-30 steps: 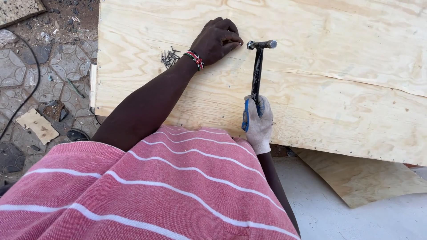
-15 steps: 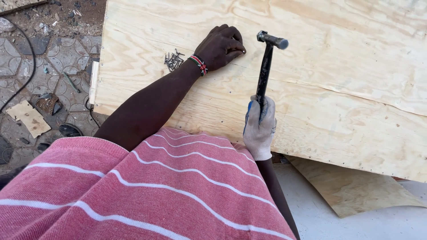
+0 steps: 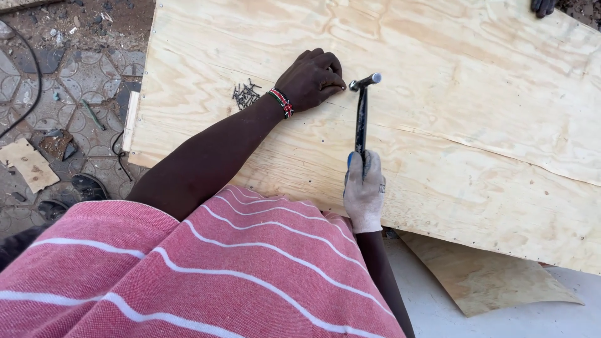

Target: Hammering a series of nails into a plywood board laid on the ground.

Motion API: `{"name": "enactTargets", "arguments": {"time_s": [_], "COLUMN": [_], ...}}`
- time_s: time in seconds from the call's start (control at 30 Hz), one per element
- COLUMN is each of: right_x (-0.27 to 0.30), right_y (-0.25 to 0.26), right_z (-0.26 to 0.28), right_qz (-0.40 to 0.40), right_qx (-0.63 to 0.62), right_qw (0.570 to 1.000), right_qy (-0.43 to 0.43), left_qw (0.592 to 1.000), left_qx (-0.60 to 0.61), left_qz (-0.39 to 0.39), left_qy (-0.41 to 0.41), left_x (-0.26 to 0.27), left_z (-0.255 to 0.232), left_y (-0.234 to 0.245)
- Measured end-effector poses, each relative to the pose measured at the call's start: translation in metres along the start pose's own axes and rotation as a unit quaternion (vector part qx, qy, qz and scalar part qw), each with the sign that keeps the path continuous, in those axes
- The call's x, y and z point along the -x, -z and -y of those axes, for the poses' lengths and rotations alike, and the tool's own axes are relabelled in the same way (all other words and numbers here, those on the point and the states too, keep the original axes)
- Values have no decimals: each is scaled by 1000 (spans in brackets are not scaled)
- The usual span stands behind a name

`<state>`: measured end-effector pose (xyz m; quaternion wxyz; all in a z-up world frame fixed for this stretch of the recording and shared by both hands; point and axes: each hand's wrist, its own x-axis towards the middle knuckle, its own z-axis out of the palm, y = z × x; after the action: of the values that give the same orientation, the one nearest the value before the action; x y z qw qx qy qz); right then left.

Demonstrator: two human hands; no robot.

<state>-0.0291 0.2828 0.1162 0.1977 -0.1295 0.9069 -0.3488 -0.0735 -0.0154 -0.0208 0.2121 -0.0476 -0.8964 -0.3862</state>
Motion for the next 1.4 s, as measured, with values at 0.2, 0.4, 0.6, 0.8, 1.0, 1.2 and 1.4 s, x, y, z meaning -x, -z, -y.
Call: {"name": "enactTargets", "arguments": {"time_s": [0.2,0.4,0.6,0.8,1.0,1.2,1.4], "right_x": [6,1,-6,-6,-6,-6,-5], "right_y": [-1,-4,-14,-31,-32,-33,-34], "right_z": [4,7,-18,-54,-45,-52,-49], "right_qz": [-44,-44,-52,-80,-82,-78,-86], "right_qx": [-27,-87,-270,-242,-246,-227,-217], "right_qw": [998,994,954,962,961,967,969], "right_qy": [19,-54,-116,-100,-95,-83,-76], "left_qw": [1000,1000,1000,994,996,999,998], "left_qx": [-12,-8,-1,-5,-31,-27,-25], "left_qz": [0,-2,14,62,53,35,35], "left_qy": [-7,5,11,90,64,-9,-43], "left_x": [-2,0,1,-5,-2,2,4], "left_z": [-4,0,-4,-13,-12,-16,-14], "left_y": [-3,1,1,5,0,-5,-5]}}
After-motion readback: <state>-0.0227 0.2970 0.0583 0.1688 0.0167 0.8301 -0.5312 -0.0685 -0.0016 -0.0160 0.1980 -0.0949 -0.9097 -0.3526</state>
